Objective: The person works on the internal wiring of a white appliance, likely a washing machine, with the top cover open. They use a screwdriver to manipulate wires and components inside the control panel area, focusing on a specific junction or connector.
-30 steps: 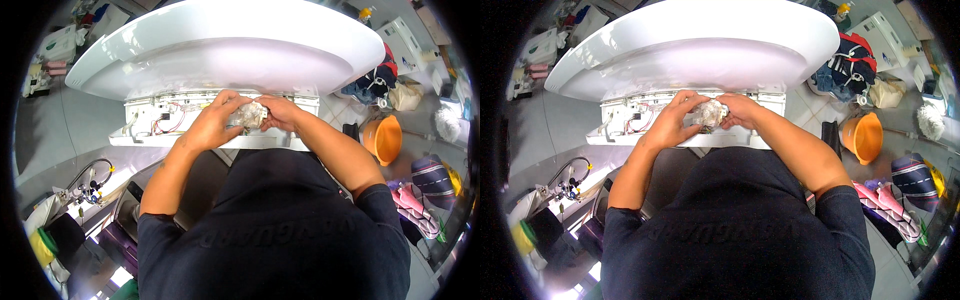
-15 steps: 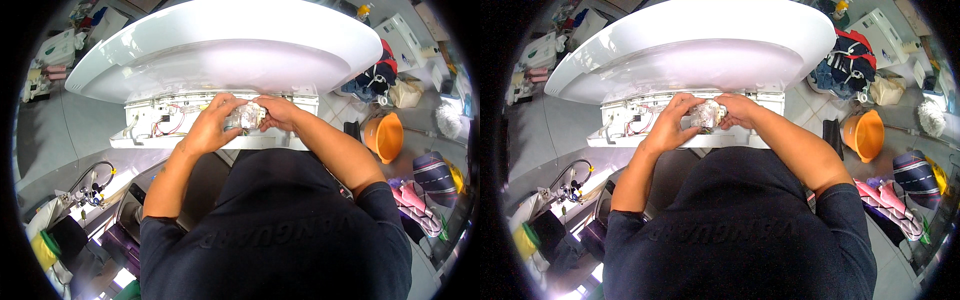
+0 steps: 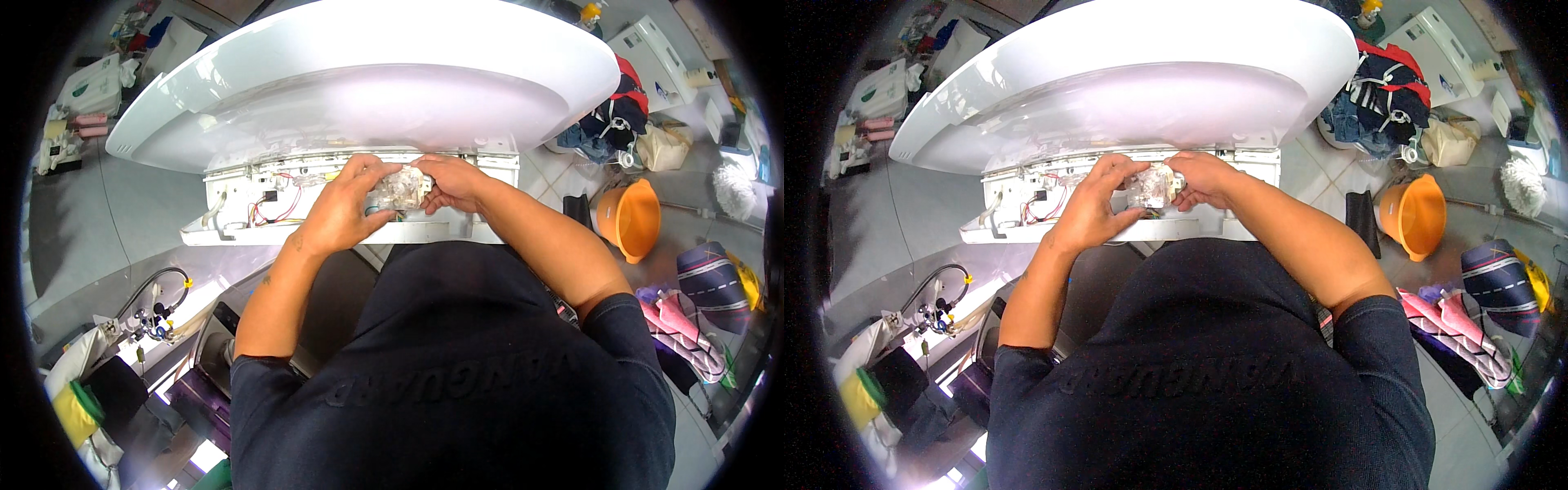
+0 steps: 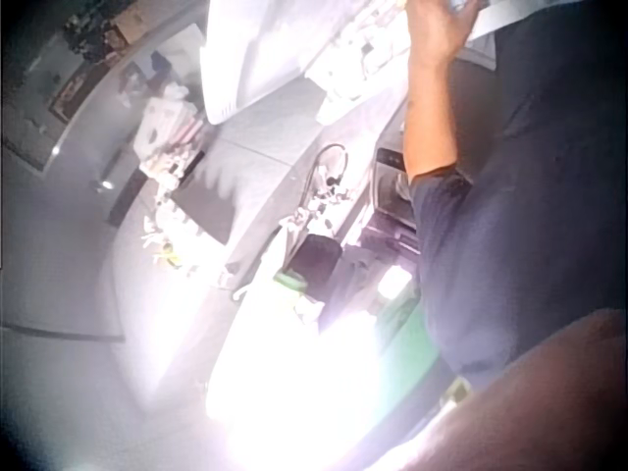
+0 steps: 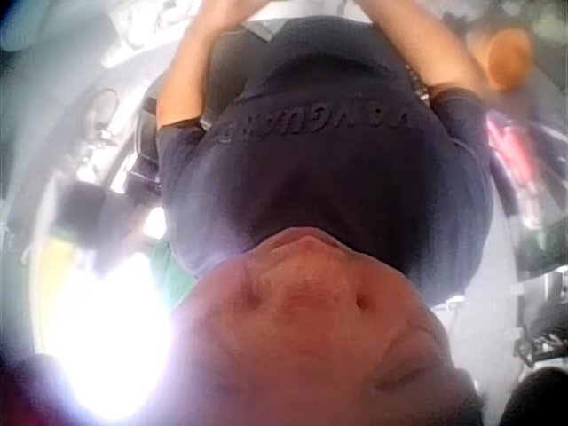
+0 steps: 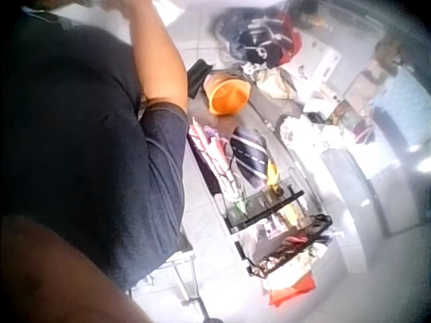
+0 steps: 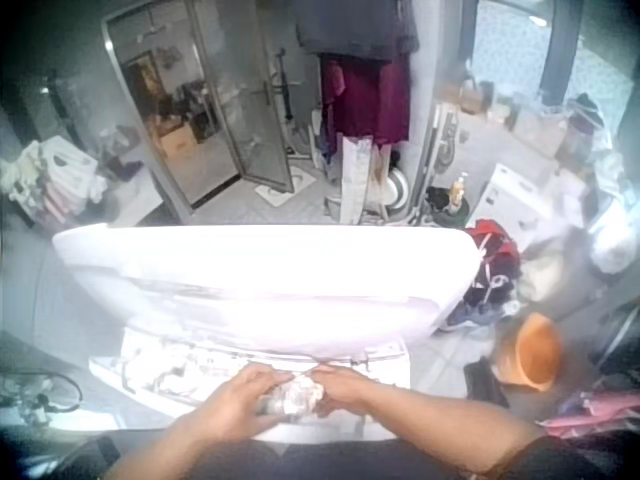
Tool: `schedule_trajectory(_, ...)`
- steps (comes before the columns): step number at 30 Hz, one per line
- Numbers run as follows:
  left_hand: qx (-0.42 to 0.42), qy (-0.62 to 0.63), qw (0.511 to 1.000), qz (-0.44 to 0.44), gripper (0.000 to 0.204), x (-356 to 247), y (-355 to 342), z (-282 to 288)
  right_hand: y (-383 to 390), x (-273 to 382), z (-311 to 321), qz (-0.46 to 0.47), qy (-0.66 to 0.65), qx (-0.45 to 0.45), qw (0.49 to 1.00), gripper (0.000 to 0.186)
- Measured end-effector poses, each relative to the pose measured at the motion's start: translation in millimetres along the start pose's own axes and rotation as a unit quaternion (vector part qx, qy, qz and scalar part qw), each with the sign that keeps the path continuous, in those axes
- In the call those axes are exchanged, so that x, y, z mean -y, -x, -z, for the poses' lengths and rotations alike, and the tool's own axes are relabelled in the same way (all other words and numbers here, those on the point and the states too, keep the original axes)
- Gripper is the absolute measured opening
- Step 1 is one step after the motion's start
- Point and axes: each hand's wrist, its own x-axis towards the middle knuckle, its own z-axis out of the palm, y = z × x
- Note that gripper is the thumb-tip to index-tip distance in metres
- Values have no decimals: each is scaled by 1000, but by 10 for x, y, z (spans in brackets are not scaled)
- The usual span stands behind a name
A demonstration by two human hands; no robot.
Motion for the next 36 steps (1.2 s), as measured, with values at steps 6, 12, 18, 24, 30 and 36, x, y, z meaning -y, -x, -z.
schedule_trajectory(6, -2, -6, 1000, 4, 64, -1, 7, -10, 6, 12, -7, 1, 11, -3, 1000, 33)
schedule_trajectory(12, -10, -7, 1000, 1, 65, 33, 22, -45, -4, -8, -3, 0, 7, -4, 1000, 33)
schedule_trajectory(18, -17, -5, 1000, 6, 69, 16, 20, -58, -2, -1, -3, -2, 7, -5, 1000, 33)
schedule_trajectory(24, -36, 21, 999, -5, 67, 53, 52, -78, -4, -10, -2, -4, 1, -14, 1000, 32)
schedule_trajectory(30, -45, 58, 997, 14, 65, 80, 53, -79, -3, -24, 6, 0, -5, -6, 1000, 37)
schedule_trajectory(36, -53, 68, 996, 1, 63, 97, 52, -81, 4, -28, 25, -3, -13, 0, 1000, 37)
